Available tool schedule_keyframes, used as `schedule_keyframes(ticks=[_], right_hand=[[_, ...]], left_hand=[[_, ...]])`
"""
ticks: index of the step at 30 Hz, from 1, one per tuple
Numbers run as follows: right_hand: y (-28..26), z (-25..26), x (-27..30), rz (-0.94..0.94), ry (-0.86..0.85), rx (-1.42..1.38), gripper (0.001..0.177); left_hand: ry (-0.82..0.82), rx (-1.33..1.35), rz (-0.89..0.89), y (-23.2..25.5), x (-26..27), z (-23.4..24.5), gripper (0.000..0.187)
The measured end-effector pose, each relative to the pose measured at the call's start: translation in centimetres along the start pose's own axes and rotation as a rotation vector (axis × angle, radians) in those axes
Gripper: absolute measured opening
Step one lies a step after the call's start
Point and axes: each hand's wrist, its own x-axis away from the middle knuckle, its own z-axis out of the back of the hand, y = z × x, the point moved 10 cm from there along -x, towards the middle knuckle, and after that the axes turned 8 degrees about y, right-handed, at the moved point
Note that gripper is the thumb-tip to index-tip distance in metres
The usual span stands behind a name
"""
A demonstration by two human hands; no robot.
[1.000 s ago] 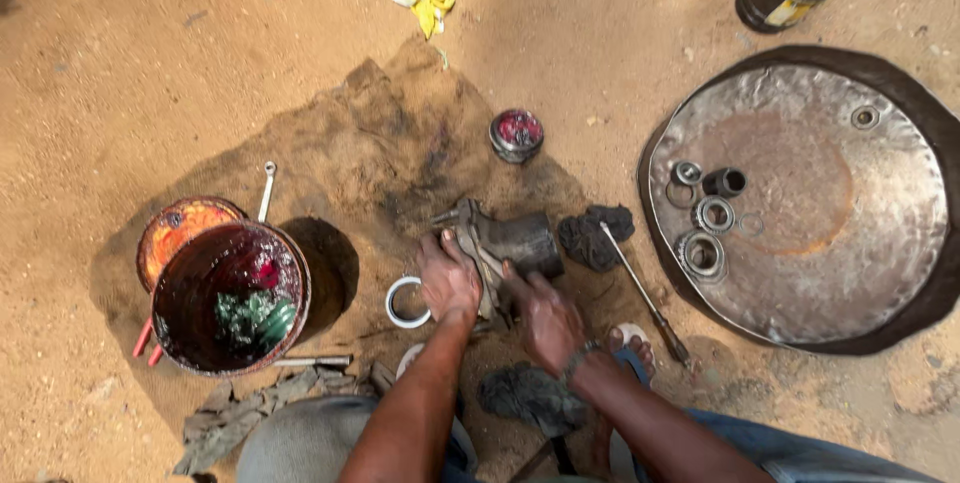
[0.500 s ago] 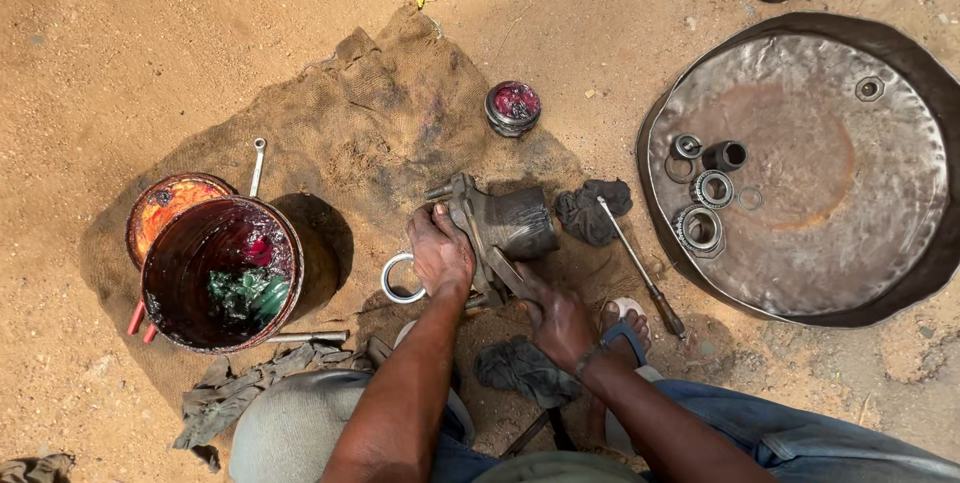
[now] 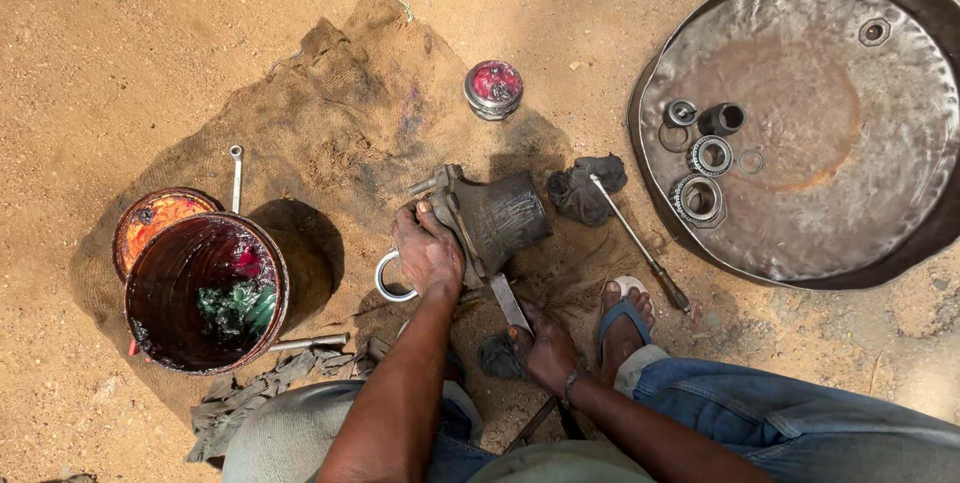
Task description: The person scrapes dirt and debris from a metal housing using a metal bar, then wipes the housing with a cloth.
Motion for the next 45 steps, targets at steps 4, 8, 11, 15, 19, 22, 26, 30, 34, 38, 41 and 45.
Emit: schedule_keyframes(ticks=[4, 8, 11, 15, 19, 22, 26, 30, 34, 38, 41, 45], right_hand=[[3.9, -1.7, 0.7, -0.156, -0.177, 0.023, 0.048], [0.9, 0.0, -0.1, 0.062, -0.134, 0.09, 0.059], [0.3, 0.2, -0.2, -0.04, -0.217, 0.251, 0.045], [0.6, 0.4, -0.4, -0.234, -0.292, 0.348, 0.049], [-1.2, 0.9, 0.0, 0.19, -0.035, 0.218, 0.032], [3.1, -0.2, -1.6, -0.043, -0.136, 0.279, 0.029], [3.9, -0.3, -1.2, -0.13, -0.287, 0.439, 0.032], [3.8, -0.5, -2.1, -0.198, -0.129, 0.118, 0.034], [7.7, -3.2, -4.1, -0.146, -0.086, -0.133, 0.031], [8.1, -6.4, -7.6, -0.015, -0.149, -0.173, 0.027], [6.3, -7.5, -10.2, 0.041, -0.1, -0.036, 0.033], [7.2, -2.9, -5.4, -0.002, -0.006, -0.064, 0.043]], left_hand=[[-0.042, -0.045, 0.014, -0.9, 0.1, -0.7, 0.042], [0.033, -0.052, -0.09, 0.0, -0.5, -0.5, 0.051], [-0.074, 0.107, 0.246, -2.7, 0.1, -1.1, 0.054], [-0.075, -0.06, 0.018, 0.4, 0.3, 0.3, 0.049], [-0.104, -0.058, 0.05, -1.2, 0.6, -0.3, 0.046], [-0.002, 0.001, -0.079, -0.1, 0.0, 0.0, 0.045], [0.0, 0.038, -0.032, -0.9, -0.2, -0.6, 0.042], [0.022, 0.061, -0.058, -1.0, -0.4, -0.9, 0.042], [0.005, 0.214, 0.151, -3.3, -0.9, -1.5, 0.045], [-0.074, -0.078, 0.05, -2.9, -1.0, -2.3, 0.047], [0.04, -0.021, -0.036, -1.7, -0.8, -0.8, 0.05], [-0.055, -0.011, 0.005, -0.8, 0.2, -0.5, 0.044]])
